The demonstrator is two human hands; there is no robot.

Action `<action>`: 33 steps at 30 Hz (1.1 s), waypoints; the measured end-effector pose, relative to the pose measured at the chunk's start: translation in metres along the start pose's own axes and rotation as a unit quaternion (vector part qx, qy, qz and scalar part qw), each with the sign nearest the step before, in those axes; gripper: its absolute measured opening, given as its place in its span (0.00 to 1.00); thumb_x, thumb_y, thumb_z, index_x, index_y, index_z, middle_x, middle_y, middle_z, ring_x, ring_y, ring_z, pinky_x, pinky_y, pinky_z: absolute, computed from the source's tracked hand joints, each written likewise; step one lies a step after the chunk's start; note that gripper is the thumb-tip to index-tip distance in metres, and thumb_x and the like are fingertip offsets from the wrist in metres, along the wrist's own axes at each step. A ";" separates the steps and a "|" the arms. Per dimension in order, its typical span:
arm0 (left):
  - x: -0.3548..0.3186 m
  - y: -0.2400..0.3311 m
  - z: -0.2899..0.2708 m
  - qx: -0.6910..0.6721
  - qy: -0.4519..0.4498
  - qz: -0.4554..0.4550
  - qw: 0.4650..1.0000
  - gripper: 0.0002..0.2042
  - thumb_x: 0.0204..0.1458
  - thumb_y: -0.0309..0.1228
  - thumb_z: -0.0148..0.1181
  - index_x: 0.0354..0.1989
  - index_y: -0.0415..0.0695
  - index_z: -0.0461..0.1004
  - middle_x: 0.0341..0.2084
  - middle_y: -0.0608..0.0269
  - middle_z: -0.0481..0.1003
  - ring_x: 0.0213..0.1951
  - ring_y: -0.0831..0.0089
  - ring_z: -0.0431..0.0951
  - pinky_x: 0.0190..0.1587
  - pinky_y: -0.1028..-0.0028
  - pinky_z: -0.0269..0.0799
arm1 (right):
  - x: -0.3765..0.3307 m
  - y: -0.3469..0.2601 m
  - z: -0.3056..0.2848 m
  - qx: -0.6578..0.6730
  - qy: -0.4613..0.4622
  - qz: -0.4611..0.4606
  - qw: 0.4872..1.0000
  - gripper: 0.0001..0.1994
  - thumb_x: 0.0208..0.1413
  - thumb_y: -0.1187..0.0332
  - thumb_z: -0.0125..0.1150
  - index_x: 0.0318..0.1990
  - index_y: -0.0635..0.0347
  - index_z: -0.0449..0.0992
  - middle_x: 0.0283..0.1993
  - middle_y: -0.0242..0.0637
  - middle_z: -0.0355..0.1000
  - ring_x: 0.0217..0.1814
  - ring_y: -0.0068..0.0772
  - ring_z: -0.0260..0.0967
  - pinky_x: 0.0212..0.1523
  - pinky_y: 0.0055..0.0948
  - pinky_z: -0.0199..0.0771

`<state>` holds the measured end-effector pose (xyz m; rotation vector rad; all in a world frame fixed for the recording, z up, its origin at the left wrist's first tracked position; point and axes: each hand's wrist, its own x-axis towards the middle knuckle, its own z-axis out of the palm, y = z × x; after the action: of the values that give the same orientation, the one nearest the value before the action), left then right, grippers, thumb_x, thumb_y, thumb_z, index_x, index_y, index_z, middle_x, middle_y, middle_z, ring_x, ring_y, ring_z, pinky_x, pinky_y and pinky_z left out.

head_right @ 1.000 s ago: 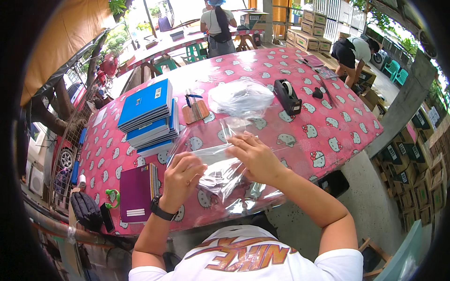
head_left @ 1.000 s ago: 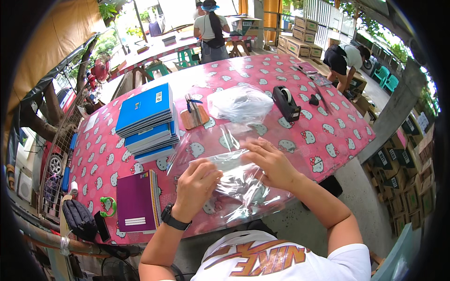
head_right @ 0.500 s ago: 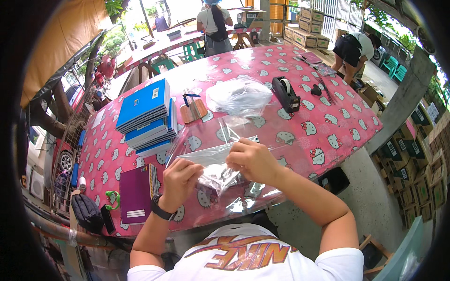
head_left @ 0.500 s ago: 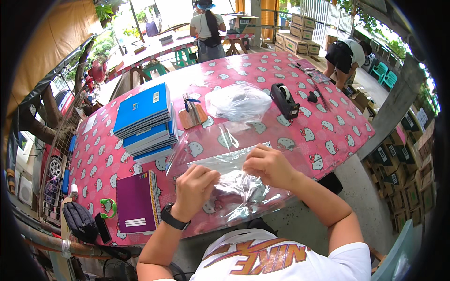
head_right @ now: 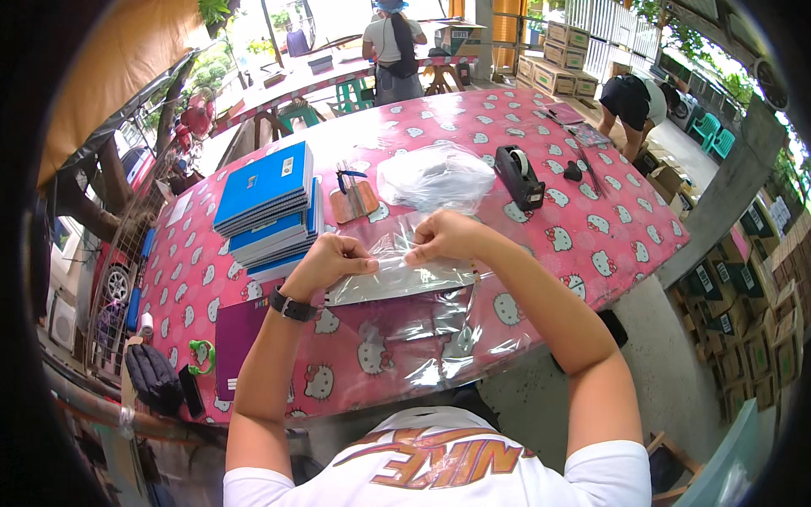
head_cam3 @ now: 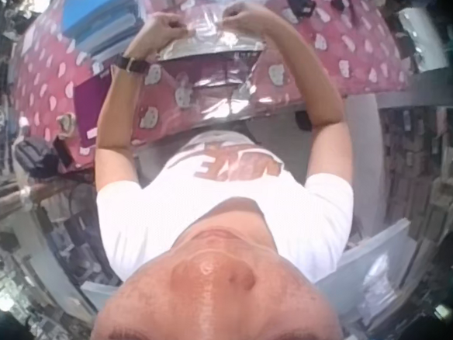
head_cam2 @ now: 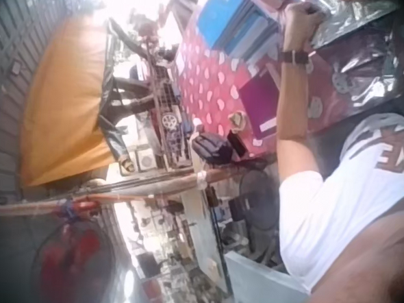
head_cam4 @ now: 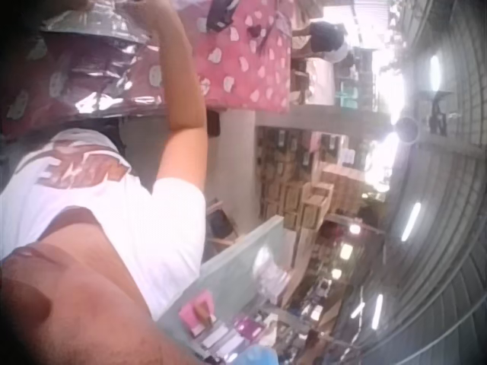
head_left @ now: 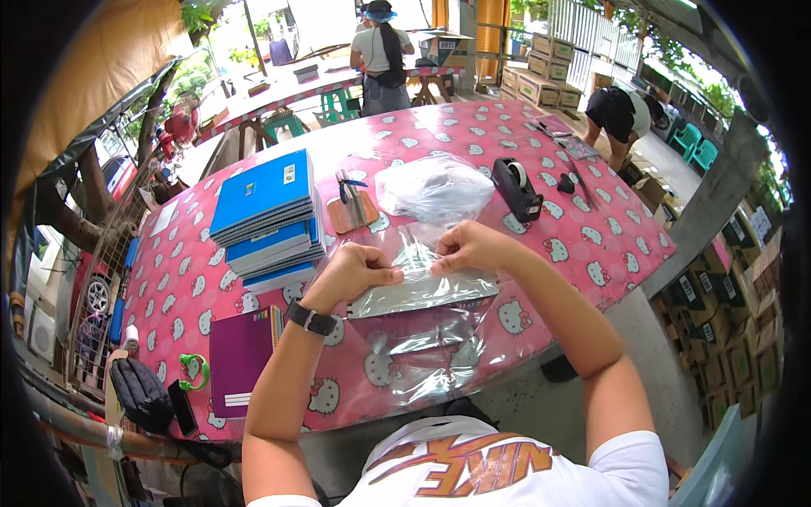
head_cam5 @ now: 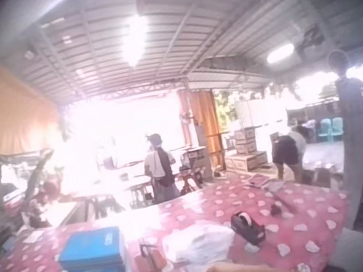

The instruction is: The person places stacks of notebooks into clear plastic bags, folds the bags over, and secures them with adhesive tape before stacking the packaged notebooks.

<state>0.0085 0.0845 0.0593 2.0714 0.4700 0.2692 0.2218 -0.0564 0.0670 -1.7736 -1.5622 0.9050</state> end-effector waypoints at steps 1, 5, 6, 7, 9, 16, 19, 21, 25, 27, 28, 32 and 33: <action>0.000 -0.001 0.000 -0.022 0.010 -0.026 0.999 0.14 0.40 0.34 0.71 0.29 0.35 0.79 0.19 0.67 0.74 0.20 0.84 0.68 0.22 0.81 0.61 | 0.004 0.000 0.000 0.004 -0.001 0.000 1.000 0.20 0.39 0.51 0.72 0.24 0.62 0.77 0.20 0.30 0.68 0.22 0.21 0.61 0.25 0.27 0.60; -0.002 0.009 0.001 0.008 0.025 -0.054 0.998 0.14 0.40 0.34 0.70 0.29 0.35 0.79 0.17 0.65 0.74 0.18 0.82 0.68 0.22 0.77 0.64 | 0.010 0.003 0.001 0.040 0.011 0.026 0.999 0.18 0.45 0.53 0.68 0.20 0.60 0.77 0.14 0.25 0.62 0.19 0.16 0.54 0.21 0.25 0.52; -0.006 0.013 0.002 0.044 0.025 -0.007 0.999 0.14 0.40 0.34 0.70 0.30 0.34 0.79 0.17 0.63 0.75 0.19 0.82 0.69 0.22 0.77 0.65 | 0.010 0.007 0.000 0.027 0.003 0.026 0.999 0.18 0.46 0.54 0.68 0.21 0.61 0.77 0.15 0.23 0.62 0.19 0.14 0.53 0.21 0.24 0.51; -0.010 0.015 0.003 0.081 0.029 0.039 0.996 0.14 0.41 0.34 0.69 0.31 0.34 0.79 0.17 0.62 0.75 0.19 0.82 0.70 0.23 0.78 0.65 | 0.013 0.007 -0.002 0.013 -0.007 0.023 1.000 0.17 0.47 0.55 0.68 0.22 0.61 0.77 0.16 0.21 0.62 0.18 0.13 0.52 0.20 0.23 0.50; -0.008 0.010 0.009 0.058 0.052 0.040 0.996 0.14 0.41 0.34 0.69 0.31 0.34 0.79 0.18 0.60 0.76 0.20 0.81 0.71 0.23 0.78 0.66 | 0.012 0.010 -0.003 -0.024 -0.017 0.025 0.999 0.17 0.49 0.55 0.66 0.24 0.62 0.78 0.17 0.22 0.65 0.20 0.14 0.55 0.22 0.22 0.54; 0.023 0.003 0.003 0.107 0.104 0.068 0.986 0.12 0.42 0.33 0.67 0.28 0.35 0.79 0.17 0.55 0.75 0.18 0.77 0.72 0.24 0.74 0.67 | 0.027 0.012 -0.012 0.019 0.019 -0.057 0.998 0.09 0.46 0.66 0.69 0.27 0.64 0.79 0.21 0.25 0.70 0.24 0.14 0.61 0.26 0.21 0.62; 0.042 0.010 -0.008 0.134 0.126 0.101 0.978 0.11 0.43 0.32 0.66 0.28 0.36 0.79 0.17 0.53 0.75 0.19 0.74 0.73 0.26 0.73 0.68 | 0.043 0.005 -0.021 0.009 0.052 -0.043 0.998 0.08 0.44 0.69 0.70 0.28 0.64 0.79 0.21 0.29 0.73 0.25 0.15 0.63 0.27 0.24 0.64; 0.045 0.015 -0.008 0.183 0.197 0.182 0.946 0.08 0.43 0.31 0.64 0.26 0.37 0.79 0.18 0.54 0.75 0.22 0.68 0.75 0.29 0.70 0.68 | 0.039 0.002 -0.022 -0.087 0.157 -0.137 0.974 0.06 0.42 0.70 0.69 0.27 0.61 0.79 0.23 0.33 0.73 0.24 0.20 0.65 0.27 0.27 0.65; -0.001 -0.019 0.035 0.224 0.175 0.258 0.923 0.02 0.37 0.24 0.62 0.21 0.43 0.77 0.20 0.59 0.73 0.26 0.63 0.73 0.30 0.68 0.69 | 0.004 0.043 0.035 -0.176 0.213 -0.301 0.913 0.03 0.41 0.72 0.64 0.24 0.57 0.76 0.25 0.36 0.69 0.30 0.38 0.69 0.30 0.34 0.68; -0.037 -0.071 0.077 0.250 0.164 0.245 0.922 0.04 0.37 0.24 0.62 0.24 0.45 0.77 0.20 0.62 0.71 0.26 0.64 0.73 0.28 0.68 0.69 | -0.027 0.073 0.090 -0.235 0.168 -0.264 0.920 0.02 0.43 0.73 0.60 0.26 0.55 0.74 0.25 0.36 0.67 0.32 0.40 0.69 0.31 0.37 0.69; -0.054 -0.086 0.097 0.219 0.160 0.248 0.930 0.03 0.39 0.24 0.62 0.24 0.46 0.76 0.21 0.64 0.72 0.26 0.65 0.73 0.28 0.70 0.69 | -0.040 0.086 0.114 -0.256 0.160 -0.283 0.910 0.03 0.42 0.73 0.59 0.26 0.55 0.72 0.26 0.35 0.67 0.34 0.39 0.68 0.30 0.37 0.69; -0.080 -0.112 0.149 0.197 0.189 0.196 0.942 0.02 0.43 0.25 0.59 0.24 0.49 0.74 0.22 0.66 0.71 0.26 0.66 0.72 0.27 0.70 0.69 | -0.068 0.110 0.170 -0.185 0.202 -0.202 0.940 0.07 0.38 0.72 0.63 0.26 0.57 0.71 0.29 0.32 0.67 0.37 0.37 0.66 0.36 0.33 0.68; -0.075 -0.117 0.147 0.206 0.196 0.205 0.937 0.02 0.42 0.25 0.59 0.24 0.48 0.73 0.22 0.66 0.71 0.26 0.67 0.72 0.27 0.70 0.69 | -0.066 0.108 0.173 -0.180 0.196 -0.194 0.944 0.07 0.38 0.72 0.63 0.26 0.57 0.71 0.29 0.32 0.67 0.37 0.37 0.66 0.36 0.33 0.68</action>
<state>-0.0304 -0.0072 -0.1171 2.5292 0.3423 0.9100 0.1397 -0.1358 -0.1140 -1.6548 -1.7866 0.0703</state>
